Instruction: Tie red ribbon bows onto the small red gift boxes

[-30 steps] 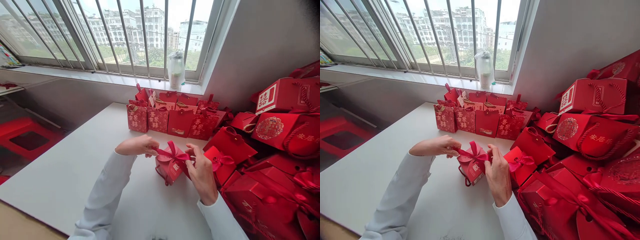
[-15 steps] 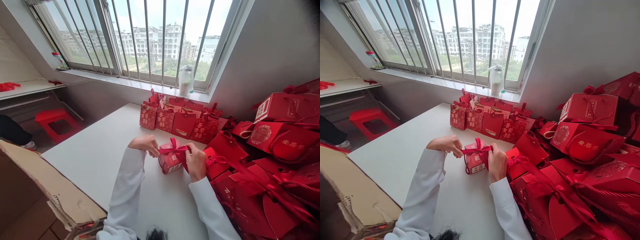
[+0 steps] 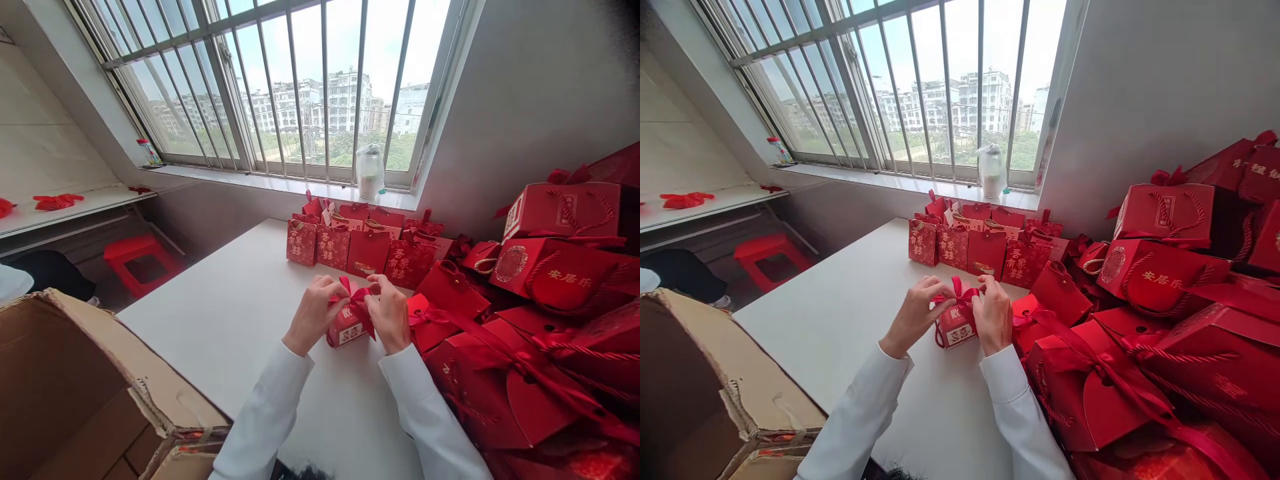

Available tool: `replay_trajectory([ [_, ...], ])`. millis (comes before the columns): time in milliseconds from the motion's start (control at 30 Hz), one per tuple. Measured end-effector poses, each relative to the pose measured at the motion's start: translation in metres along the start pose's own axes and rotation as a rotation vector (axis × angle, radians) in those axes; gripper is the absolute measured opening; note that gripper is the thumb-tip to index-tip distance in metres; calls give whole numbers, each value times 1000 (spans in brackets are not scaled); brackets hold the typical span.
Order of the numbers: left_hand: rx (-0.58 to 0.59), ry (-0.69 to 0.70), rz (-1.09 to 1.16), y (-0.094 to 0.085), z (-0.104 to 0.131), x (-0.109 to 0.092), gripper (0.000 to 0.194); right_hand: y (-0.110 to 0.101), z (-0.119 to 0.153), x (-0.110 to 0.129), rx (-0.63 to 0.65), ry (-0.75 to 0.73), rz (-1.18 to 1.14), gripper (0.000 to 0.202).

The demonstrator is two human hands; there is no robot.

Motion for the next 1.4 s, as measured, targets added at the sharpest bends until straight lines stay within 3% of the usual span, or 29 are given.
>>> replay_trajectory([
  [100,-71,116,-28,25,9,-7,8,-1,-3,2,12,18,47,17],
  [267,61,254,-161,45,23,-4,22,-1,-8,-3,53,53,72,15],
  [333,-5,278,-189,49,28,-2,20,0,-9,-4,58,61,77,15],
  [433,-201,289,-161,54,32,-2,16,0,-9,-5,59,66,90,16],
  [500,-238,320,-81,57,33,-1,18,1,-9,-6,62,65,99,16],
  [667,-154,379,161,46,35,10,18,5,-12,-9,69,64,104,16],
  [833,-115,343,220,35,42,18,16,10,-13,-11,75,74,114,15],
  [1067,-164,363,241,30,45,13,10,11,-14,-12,58,84,157,15],
  [1233,-74,310,267,23,50,3,4,10,-12,-10,43,68,166,15],
  [1333,-204,191,220,17,44,-1,13,10,-10,-9,42,27,136,15],
  [1400,-268,97,132,17,36,-3,9,9,-9,-8,33,-2,109,19],
])
Point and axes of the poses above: each hand's wrist, its own z-axis away from the middle knuckle, its own y-axis out of the palm, x = y × z, the point moved 3 cm from there along -z, towards the middle knuckle, and after that the axes turned 7 degrees about z, right-handed, at the moved point
